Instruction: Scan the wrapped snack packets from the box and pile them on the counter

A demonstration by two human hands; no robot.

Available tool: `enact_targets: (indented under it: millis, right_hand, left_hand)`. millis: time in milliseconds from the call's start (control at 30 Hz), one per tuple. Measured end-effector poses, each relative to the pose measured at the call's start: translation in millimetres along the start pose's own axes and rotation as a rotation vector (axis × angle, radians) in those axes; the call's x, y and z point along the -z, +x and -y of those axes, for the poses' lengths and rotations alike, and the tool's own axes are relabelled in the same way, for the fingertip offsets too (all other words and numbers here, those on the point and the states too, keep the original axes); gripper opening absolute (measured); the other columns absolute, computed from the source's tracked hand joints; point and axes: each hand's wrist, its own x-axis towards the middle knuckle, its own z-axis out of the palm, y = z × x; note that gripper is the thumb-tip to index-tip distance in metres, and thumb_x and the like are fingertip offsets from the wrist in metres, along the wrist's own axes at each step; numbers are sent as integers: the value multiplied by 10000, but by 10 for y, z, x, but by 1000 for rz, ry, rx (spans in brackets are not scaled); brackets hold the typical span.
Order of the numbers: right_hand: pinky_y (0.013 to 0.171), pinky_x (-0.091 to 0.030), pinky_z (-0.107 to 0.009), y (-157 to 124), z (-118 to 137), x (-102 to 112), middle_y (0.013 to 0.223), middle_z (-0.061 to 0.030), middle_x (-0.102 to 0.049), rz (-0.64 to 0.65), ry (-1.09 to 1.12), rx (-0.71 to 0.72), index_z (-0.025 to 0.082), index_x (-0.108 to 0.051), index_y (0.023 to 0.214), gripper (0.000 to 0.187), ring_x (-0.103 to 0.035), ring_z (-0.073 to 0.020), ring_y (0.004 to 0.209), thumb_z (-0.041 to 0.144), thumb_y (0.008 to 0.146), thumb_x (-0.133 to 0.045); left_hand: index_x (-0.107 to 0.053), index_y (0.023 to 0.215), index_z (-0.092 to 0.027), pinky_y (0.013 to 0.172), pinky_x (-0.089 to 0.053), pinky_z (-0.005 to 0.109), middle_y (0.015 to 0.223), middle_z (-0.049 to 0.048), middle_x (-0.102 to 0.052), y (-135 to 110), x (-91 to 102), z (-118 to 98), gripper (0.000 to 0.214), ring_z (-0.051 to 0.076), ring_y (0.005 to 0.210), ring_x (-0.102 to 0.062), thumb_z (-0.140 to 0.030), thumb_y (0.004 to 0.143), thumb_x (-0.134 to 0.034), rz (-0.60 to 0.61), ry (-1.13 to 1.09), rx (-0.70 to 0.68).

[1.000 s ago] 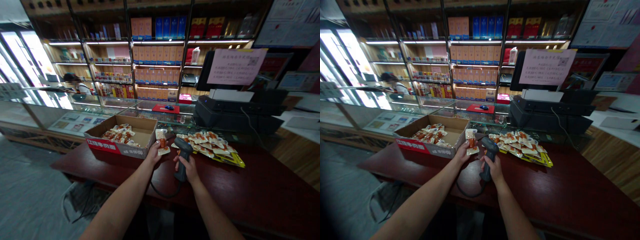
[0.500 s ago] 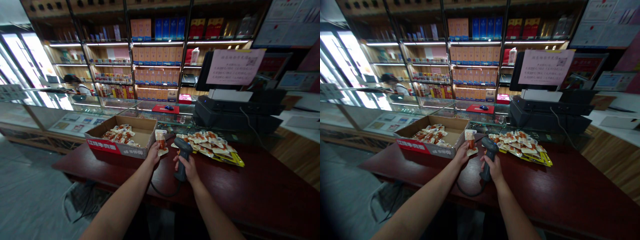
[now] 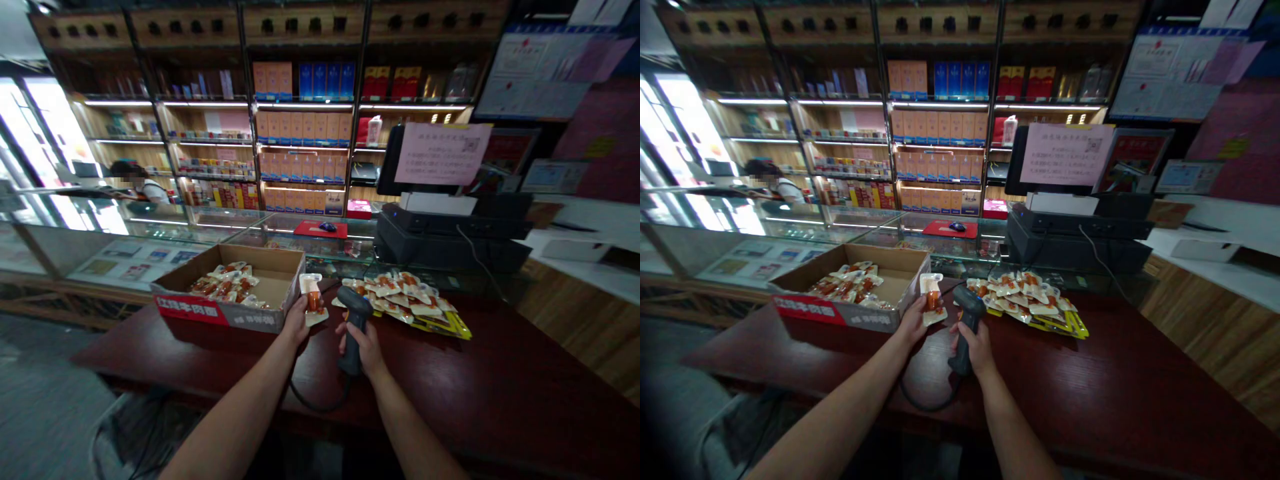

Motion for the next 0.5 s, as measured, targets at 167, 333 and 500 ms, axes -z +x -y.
enact_targets:
  millis: [167,333,500]
  right_hand:
    - [330,-437,-235,44,115,50,569,8,-652,-185,17,-24,157,-557,852,383,-533,-126,334,418,623,-717]
    - [331,-428,-226,34,458,284,409,3,-590,-252,-60,-20,147,-588,661,314,-513,-127,308,444,640,-686]
    - [343,-434,-224,-10,836,635,401,-3,-595,-376,-81,45,148,-607,645,300,-526,-132,320,432,620,-700]
  left_hand:
    - [-617,882,-102,635,-513,276,767,64,-675,17,-98,1,220,158,638,-641,-112,667,-664,143,62,65]
    - [-623,865,-90,670,-510,305,744,79,-685,77,-575,68,338,190,651,-654,-86,547,-737,266,169,63]
    - [-600,1003,-112,667,-515,322,815,70,-690,253,-1274,251,543,181,661,-650,-151,499,-799,256,258,-35]
